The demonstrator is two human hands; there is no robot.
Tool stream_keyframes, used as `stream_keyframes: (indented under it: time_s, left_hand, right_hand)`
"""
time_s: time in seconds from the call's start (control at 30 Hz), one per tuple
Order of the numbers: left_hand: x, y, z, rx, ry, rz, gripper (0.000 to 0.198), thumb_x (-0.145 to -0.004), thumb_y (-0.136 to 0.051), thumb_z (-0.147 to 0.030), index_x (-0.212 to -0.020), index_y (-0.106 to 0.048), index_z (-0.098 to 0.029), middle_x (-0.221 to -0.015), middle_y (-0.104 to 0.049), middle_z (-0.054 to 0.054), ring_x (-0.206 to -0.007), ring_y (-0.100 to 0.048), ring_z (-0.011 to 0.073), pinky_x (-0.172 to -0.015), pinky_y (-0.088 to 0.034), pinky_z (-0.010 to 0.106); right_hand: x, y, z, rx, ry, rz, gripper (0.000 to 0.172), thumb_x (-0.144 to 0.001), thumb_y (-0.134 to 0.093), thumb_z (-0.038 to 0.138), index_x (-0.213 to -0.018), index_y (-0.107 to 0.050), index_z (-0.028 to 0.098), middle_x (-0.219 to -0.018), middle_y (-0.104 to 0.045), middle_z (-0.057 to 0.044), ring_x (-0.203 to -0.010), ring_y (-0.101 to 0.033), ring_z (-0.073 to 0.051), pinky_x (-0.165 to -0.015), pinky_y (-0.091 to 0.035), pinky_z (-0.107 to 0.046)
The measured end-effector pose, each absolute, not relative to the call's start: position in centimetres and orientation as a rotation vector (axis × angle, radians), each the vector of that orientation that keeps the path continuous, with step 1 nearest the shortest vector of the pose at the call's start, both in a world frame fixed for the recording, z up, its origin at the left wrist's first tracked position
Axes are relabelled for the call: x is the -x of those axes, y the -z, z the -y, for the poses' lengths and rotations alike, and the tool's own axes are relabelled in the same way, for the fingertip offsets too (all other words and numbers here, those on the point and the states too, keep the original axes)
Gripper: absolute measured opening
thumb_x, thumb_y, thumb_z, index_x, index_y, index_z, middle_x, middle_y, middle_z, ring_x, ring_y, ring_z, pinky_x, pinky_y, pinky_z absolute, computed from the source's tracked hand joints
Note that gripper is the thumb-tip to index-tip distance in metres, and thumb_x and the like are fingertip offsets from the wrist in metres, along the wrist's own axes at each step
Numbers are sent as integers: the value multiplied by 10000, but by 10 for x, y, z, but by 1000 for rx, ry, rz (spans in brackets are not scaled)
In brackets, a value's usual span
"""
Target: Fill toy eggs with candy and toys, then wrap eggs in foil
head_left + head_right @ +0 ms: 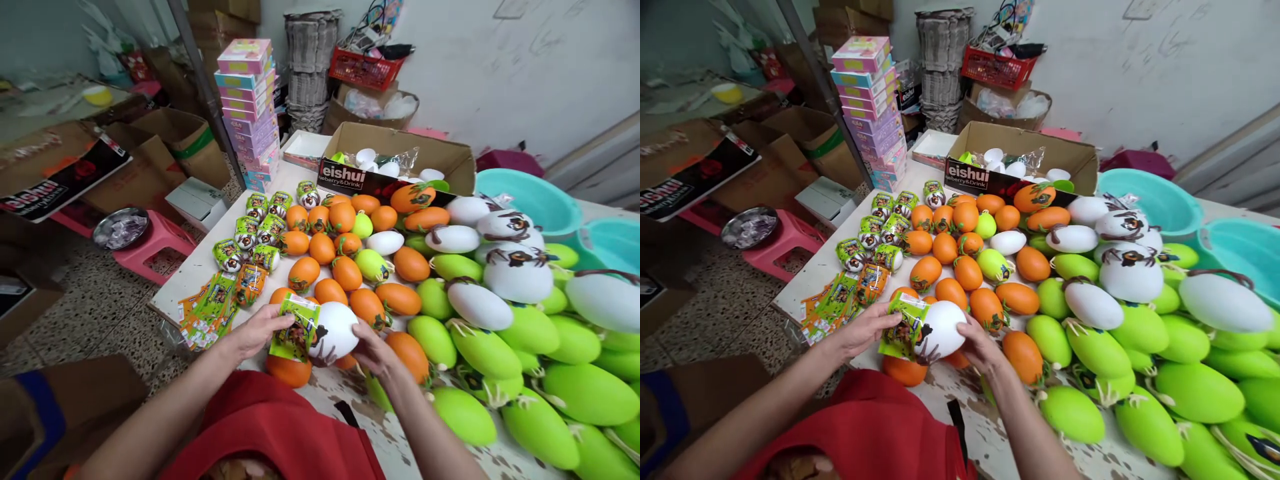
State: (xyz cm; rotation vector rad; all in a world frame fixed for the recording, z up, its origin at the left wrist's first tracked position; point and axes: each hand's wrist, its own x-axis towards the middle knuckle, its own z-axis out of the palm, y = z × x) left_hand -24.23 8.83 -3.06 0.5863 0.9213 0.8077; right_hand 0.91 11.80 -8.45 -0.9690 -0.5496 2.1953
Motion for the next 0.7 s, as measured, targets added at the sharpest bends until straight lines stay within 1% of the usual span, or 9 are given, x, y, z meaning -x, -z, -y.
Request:
stream_keyframes:
  time_s: [0.07, 0.13, 0.2, 0.27, 0.3, 0.37, 0.5, 0.6, 0.7]
  left_hand:
    - [242, 30, -80, -541, -817, -955, 406, -742, -807, -337, -1074, -727, -116, -1037, -758, 120, -960, -698, 243, -886, -502, 325]
    - [244, 32, -77, -479, -827, -991, 389, -730, -818, -325, -1050, -734, -120, -1008, -763, 111, -903, -706, 224, -857, -515, 319]
    - [248, 36, -79, -431, -852, -1023, 371, -706, -835, -309, -1020, -740, -136, -976, -768, 92, -842, -708, 203, -827, -527, 314]
    - [255, 40, -86, -420, -864, -1051, 341, -684, -850, -296, -974, -749, -147, -939, -773, 77, -809, -707, 188, -804, -529, 299]
    - [259, 41, -90, -432, -852, -1063, 323, -679, -852, -296, -947, -754, -146, -916, -775, 74, -798, -705, 183, -793, -527, 289]
    - [265, 41, -100, -486, -802, -1075, 305, -668, -855, -306, -907, -761, -140, -881, -776, 72, -780, -699, 177, -771, -520, 273]
    - [271, 33, -113, -669, -658, -1055, 332, -660, -847, -338, -897, -767, -120, -864, -772, 79, -772, -686, 181, -771, -505, 275]
    - [267, 29, -116, -760, -534, -1081, 354, -652, -832, -375, -868, -761, -103, -814, -762, 79, -720, -670, 183, -734, -494, 284]
    - [259, 23, -115, -884, -459, -1073, 338, -685, -784, -401, -852, -746, -109, -807, -744, 58, -722, -653, 178, -722, -482, 279]
  right_hand:
    - [10, 91, -106, 984, -2098, 289, 583, -651, -786, 588, -1086, -668, 219, -1080, -752, -66, -1056, -674, -293, -961, -514, -442]
    - [25, 94, -94, 986, -2085, 144, 569, -728, -698, 649, -1100, -662, 219, -1073, -756, -72, -1058, -682, -302, -935, -531, -469]
    - [33, 95, -84, 987, -2134, 129, 506, -728, -748, 550, -1078, -668, 194, -1022, -767, -79, -985, -711, -290, -881, -560, -438]
    - [35, 94, -77, 984, -2178, 195, 445, -665, -830, 398, -1017, -679, 172, -939, -776, -70, -879, -730, -257, -820, -578, -376]
    - [34, 93, -75, 977, -2204, 246, 451, -637, -850, 347, -1012, -679, 166, -919, -776, -66, -851, -730, -245, -804, -579, -355]
    - [32, 91, -74, 946, -2275, 368, 528, -618, -860, 312, -1086, -665, 164, -945, -771, -65, -849, -728, -241, -786, -580, -347]
    - [30, 82, -78, 860, -2453, 618, 736, -629, -848, 280, -1303, -563, 206, -1102, -737, -78, -944, -709, -262, -797, -569, -371]
    - [33, 76, -82, 828, -2500, 764, 803, -590, -869, 271, -1322, -546, 208, -1147, -717, -78, -1008, -679, -267, -809, -552, -356]
    - [39, 75, -86, 811, -2523, 850, 798, -587, -875, 281, -1307, -543, 192, -1146, -713, -72, -1013, -669, -256, -843, -533, -354]
